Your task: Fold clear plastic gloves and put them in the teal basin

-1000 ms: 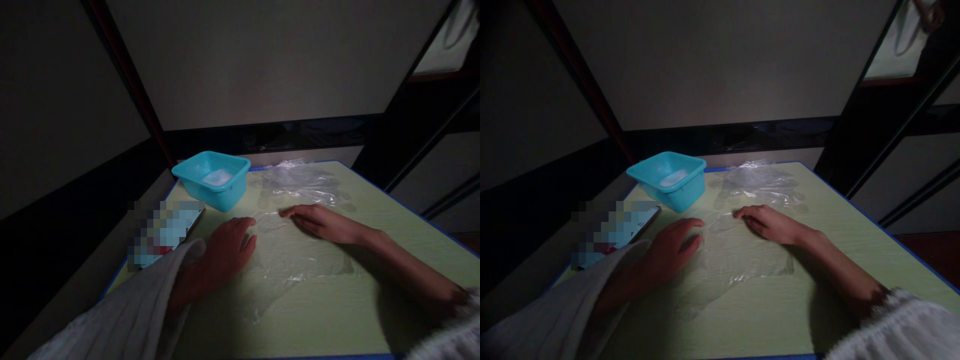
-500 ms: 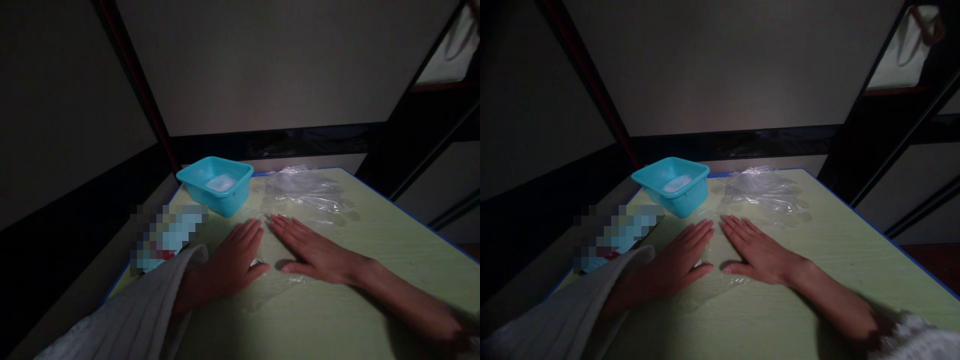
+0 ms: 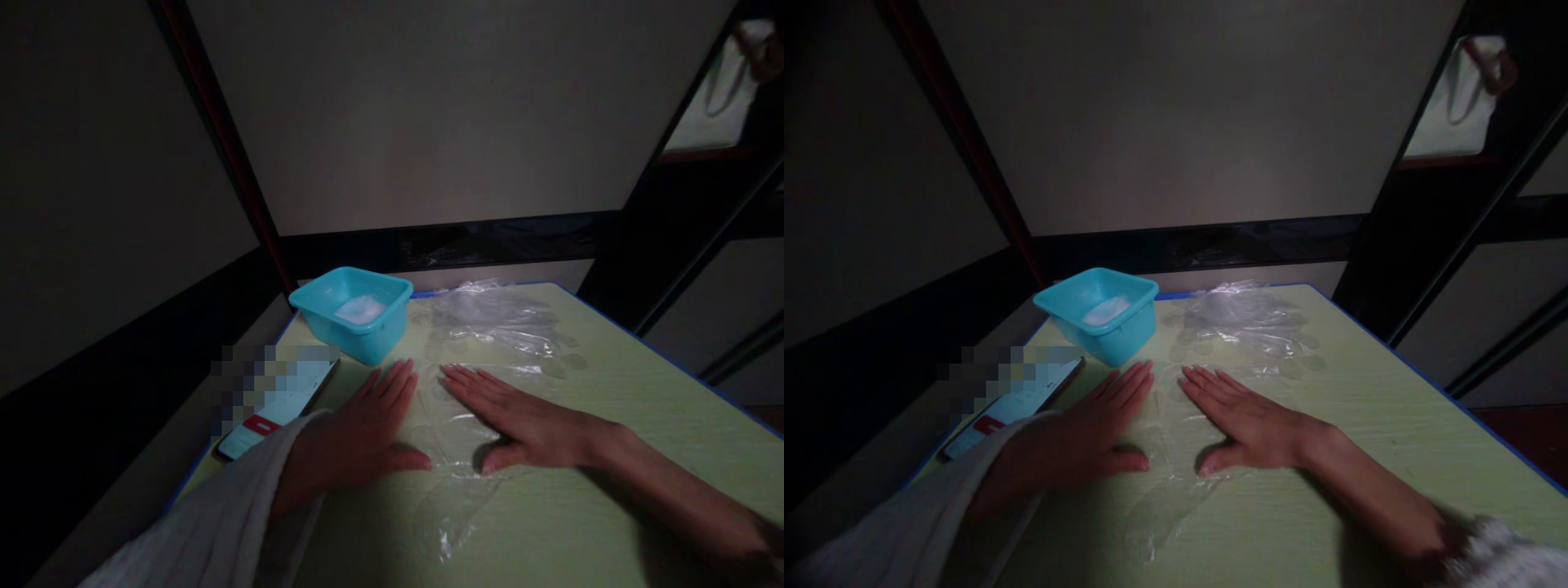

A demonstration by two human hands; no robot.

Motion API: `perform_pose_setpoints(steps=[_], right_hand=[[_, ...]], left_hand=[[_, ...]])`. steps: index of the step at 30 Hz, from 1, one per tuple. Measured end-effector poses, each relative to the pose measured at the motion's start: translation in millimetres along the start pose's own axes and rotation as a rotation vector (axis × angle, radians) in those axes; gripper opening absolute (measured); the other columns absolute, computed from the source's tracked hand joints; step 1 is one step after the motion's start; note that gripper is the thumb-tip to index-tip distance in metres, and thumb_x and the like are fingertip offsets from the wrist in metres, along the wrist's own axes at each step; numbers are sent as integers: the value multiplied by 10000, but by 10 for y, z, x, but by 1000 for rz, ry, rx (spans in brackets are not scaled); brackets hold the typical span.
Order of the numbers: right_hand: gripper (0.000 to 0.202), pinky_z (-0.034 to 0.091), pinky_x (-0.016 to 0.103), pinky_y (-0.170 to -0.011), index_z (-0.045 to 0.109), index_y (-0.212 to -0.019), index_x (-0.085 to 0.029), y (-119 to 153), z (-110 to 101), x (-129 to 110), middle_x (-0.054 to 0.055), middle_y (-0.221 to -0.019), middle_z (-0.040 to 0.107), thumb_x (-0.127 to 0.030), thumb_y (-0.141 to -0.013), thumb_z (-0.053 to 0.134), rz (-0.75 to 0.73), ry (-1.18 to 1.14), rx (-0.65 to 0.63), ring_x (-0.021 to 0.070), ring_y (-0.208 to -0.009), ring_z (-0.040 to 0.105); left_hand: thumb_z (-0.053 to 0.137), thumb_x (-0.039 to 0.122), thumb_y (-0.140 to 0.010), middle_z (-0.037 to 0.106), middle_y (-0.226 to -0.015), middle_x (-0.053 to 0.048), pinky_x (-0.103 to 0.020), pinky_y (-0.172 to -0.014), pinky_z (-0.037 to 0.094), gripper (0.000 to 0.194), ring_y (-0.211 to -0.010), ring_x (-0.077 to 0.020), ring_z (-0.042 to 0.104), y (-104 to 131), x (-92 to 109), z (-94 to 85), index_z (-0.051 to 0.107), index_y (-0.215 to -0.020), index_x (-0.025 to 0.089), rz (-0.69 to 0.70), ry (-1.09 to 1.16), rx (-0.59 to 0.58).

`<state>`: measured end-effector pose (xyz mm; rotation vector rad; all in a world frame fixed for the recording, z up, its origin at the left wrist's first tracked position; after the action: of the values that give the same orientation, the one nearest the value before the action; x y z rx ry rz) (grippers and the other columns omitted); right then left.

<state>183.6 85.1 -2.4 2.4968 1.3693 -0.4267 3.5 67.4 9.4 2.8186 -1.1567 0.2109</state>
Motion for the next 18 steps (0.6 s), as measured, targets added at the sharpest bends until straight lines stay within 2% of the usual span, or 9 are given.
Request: perform_pose_setpoints(steps=[2,3,4,5,7,10,14,18], right_hand=[[931,65,497,-1105,80,-1440,-83,4,-17,-14,185,-1494,13,-642,-791,443,6,1,5,285,-1367,-14],[913,74,496,-1105,97,-1438,-71,5,-33,-26,188,-1494,22,-639,-803,424,7,1,12,283,-1369,-9],[885,84,495,-1106,112,-1436,-68,4,-55,-43,186,-1494,40,-630,-819,403,2,2,24,277,-1371,3],[849,96,494,-1107,124,-1436,-75,4,-82,-62,179,-1496,64,-616,-836,386,-11,6,45,270,-1374,20],[770,125,493,-1107,150,-1437,-108,2,-144,-103,156,-1498,124,-575,-866,372,-50,22,102,255,-1376,66],[696,193,484,-1099,220,-1424,-134,0,-210,-138,145,-1485,205,-532,-880,394,-94,63,171,253,-1367,157],[656,282,453,-1072,323,-1382,-103,-1,-224,-141,163,-1446,308,-518,-881,407,-82,116,175,254,-1335,264],[608,318,438,-1056,373,-1351,-91,6,-235,-158,168,-1410,376,-496,-898,387,-69,131,161,252,-1305,328]], left_hand=[[457,579,-823,353,-1376,-255,-437,-1003,314,720,-1279,-314,332,-10,129,-112,337,-1288,43,104,64,120],[482,563,-818,501,-1240,-201,-372,-932,387,617,-1140,-268,475,-10,221,-151,432,-1191,74,190,118,141],[498,546,-813,590,-1073,-128,-321,-845,431,496,-973,-219,553,-6,311,-168,505,-1063,118,268,160,127],[510,539,-803,612,-930,-72,-292,-771,444,413,-844,-186,568,2,397,-175,536,-941,150,340,169,112],[546,535,-760,572,-754,-16,-269,-665,436,362,-695,-154,537,30,542,-151,520,-756,174,472,127,71],[628,453,-668,533,-710,5,-270,-628,424,312,-643,-142,502,67,645,-60,477,-674,180,567,15,4],[571,187,-652,529,-714,9,-260,-677,427,115,-659,-137,499,73,635,-2,458,-672,187,532,-19,-26],[492,73,-605,532,-674,17,-242,-717,429,148,-665,-133,505,74,602,-55,422,-647,196,470,165,-18]])
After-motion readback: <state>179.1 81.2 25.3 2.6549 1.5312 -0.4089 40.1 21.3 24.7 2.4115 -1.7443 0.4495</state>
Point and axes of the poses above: each hand's wrist, its own y-axis away from the middle knuckle, its own z-axis out of the palm, x = y × z, the point moved 5 cm from there along -y, towards the middle knuckle
